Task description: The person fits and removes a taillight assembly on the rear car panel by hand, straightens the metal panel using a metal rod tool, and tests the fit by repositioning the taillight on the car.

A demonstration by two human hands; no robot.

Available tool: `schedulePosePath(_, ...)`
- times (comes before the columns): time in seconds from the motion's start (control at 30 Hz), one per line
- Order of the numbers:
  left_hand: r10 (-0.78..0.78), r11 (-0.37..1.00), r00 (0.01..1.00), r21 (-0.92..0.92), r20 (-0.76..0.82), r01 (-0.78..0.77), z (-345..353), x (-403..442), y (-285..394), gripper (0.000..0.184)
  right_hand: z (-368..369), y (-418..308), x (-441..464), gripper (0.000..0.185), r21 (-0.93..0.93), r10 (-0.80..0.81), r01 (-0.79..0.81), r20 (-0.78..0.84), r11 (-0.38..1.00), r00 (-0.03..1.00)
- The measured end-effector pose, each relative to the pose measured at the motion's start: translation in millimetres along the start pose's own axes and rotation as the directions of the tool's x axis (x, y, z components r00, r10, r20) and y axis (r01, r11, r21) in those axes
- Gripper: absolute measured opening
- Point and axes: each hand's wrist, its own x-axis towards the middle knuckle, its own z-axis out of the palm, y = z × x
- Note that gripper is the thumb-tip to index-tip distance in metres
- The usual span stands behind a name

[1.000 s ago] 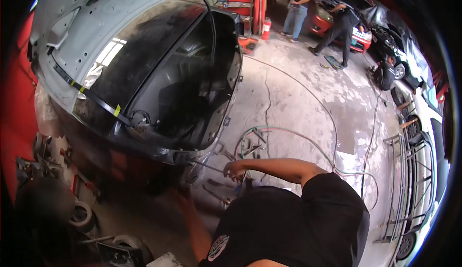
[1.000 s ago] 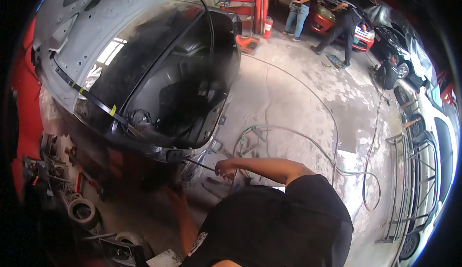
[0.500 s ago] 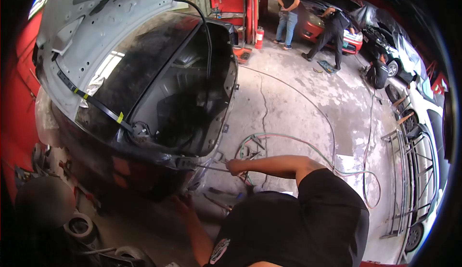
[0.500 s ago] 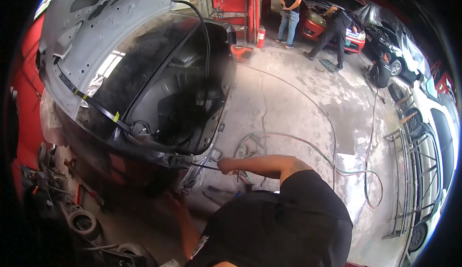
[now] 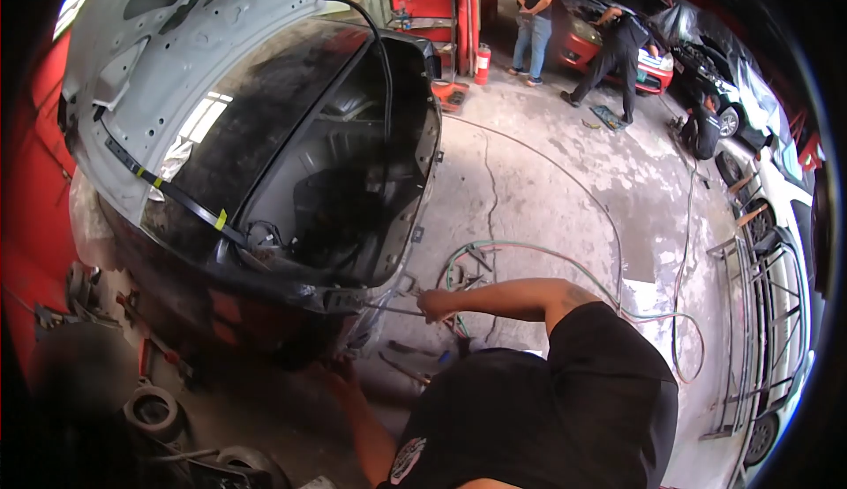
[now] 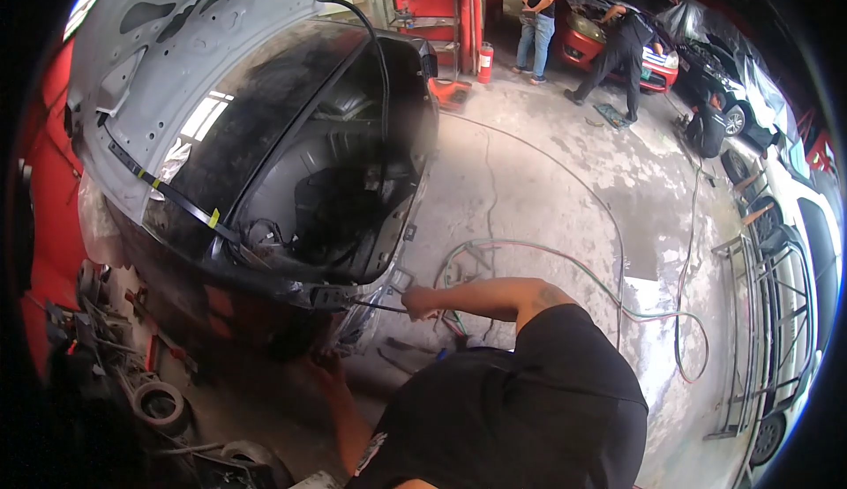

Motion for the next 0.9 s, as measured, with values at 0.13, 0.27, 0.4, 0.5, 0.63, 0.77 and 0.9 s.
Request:
schedulePosePath(0.13, 0.013, 1.0, 0.996, -0.012, -0.086, -0.014, 13.5, -2.6, 1.4, 0.034, -16.2, 0.9, -9.5, 0.038, 0.685, -0.068, -0.34, 0.494, 0.644, 0.867)
schedulePosePath(0.27, -0.008, 1.0, 0.996, -0.008, -0.088, 0.007, -6.8, 8.1, 1.5, 0.044, -4.3, -3.8, -22.4, 0.044, 0.895, -0.338, -0.218, 0.358, 0.389, 0.87)
schedulePosePath(0.4, -0.005, 0.998, 0.998, 0.063, -0.069, 0.009, -18.1, 12.6, 3.6, 0.05, 27.6, -4.6, -30.1, 0.045, 0.358, -0.221, 0.314, -0.279, 0.879, 0.935)
schedulePosePath(0.5, 0.026, 0.995, 0.982, 0.096, -0.186, -0.008, 2.7, 3.2, 6.1, 0.052, 50.3, -2.5, -27.8, 0.042, -0.129, -0.263, 0.229, -0.467, 0.965, 0.844)
schedulePosePath(0.63, 0.089, 0.981, 0.979, 0.188, -0.185, -0.054, 30.7, -14.1, 8.5, 0.052, 22.0, -24.4, -42.1, 0.034, -0.269, 0.084, -0.161, -0.276, 0.95, 0.958)
schedulePosePath(0.77, 0.281, 0.837, 0.96, 0.49, -0.002, -0.244, 11.2, -10.8, -1.5, 0.046, 3.3, -13.6, -24.1, 0.032, 0.343, 0.168, -0.182, 0.072, 0.921, 0.983)
schedulePosePath(0.9, 0.102, 0.981, 0.991, 0.173, -0.086, -0.086, -2.1, -0.3, 5.0, 0.032, -3.8, -3.3, -13.4, 0.029, 0.696, -0.107, -0.266, 0.443, 0.667, 0.89)
